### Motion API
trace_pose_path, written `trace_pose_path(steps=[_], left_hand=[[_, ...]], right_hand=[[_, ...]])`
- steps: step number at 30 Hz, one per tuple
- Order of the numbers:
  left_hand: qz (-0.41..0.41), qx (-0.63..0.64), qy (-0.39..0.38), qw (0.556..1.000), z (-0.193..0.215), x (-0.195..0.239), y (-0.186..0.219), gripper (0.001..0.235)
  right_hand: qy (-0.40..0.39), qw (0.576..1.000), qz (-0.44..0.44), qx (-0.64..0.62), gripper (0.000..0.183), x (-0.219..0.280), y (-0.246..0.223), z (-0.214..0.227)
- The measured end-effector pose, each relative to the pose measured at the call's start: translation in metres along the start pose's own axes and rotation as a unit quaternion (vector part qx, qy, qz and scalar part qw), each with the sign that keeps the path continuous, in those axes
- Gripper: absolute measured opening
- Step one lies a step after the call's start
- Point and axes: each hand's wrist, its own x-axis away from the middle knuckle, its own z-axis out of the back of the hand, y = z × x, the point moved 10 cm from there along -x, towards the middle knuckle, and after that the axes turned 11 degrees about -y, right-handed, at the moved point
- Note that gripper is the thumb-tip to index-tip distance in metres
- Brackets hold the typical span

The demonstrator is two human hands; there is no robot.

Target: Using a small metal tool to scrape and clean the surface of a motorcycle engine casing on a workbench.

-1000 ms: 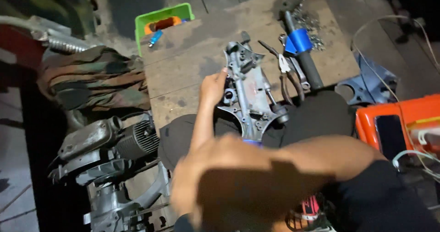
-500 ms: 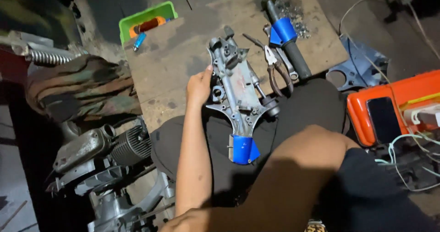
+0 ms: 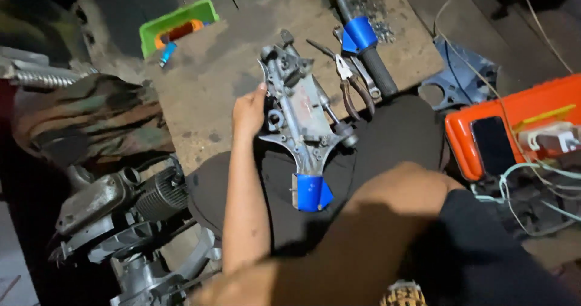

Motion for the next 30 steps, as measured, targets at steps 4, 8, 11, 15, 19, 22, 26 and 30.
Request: trace_pose_path(steps=[4,8,11,15,19,22,26,30], left_hand=[[-0.015,-0.029,0.057,0.998,0.013,0.027,0.050,0.068],[0.132,-0.005,0.012,0.991,0.011,0.035,0.015,0.054],[0.006,0.026,0.007,1.000,-0.001,0.002,-0.003,0.059],[0.027,0.019,-0.006,0.999,-0.004,0.004,-0.002,0.064],[0.033,-0.010,-0.020,0.999,-0.003,0.009,0.002,0.063],[0.038,0.008,-0.025,0.999,0.001,0.026,0.016,0.065],[0.041,0.005,-0.026,0.999,0.000,0.024,0.015,0.067],[0.027,0.021,-0.018,0.999,0.000,0.026,0.018,0.067]], right_hand=[[-0.051,0.998,-0.019,0.027,0.026,0.022,0.085,-0.043],[0.474,0.865,-0.156,0.045,0.024,0.143,0.204,0.034],[0.567,0.772,-0.286,0.027,0.013,0.210,0.275,0.033],[0.623,0.729,-0.280,-0.047,0.015,0.225,0.350,0.000],[0.590,0.740,-0.310,-0.088,0.015,0.197,0.393,-0.019],[0.577,0.747,-0.320,-0.081,0.011,0.178,0.408,-0.015],[0.540,0.758,-0.365,-0.004,0.005,0.161,0.391,0.005],[0.518,0.773,-0.367,0.015,0.004,0.153,0.380,0.015]])
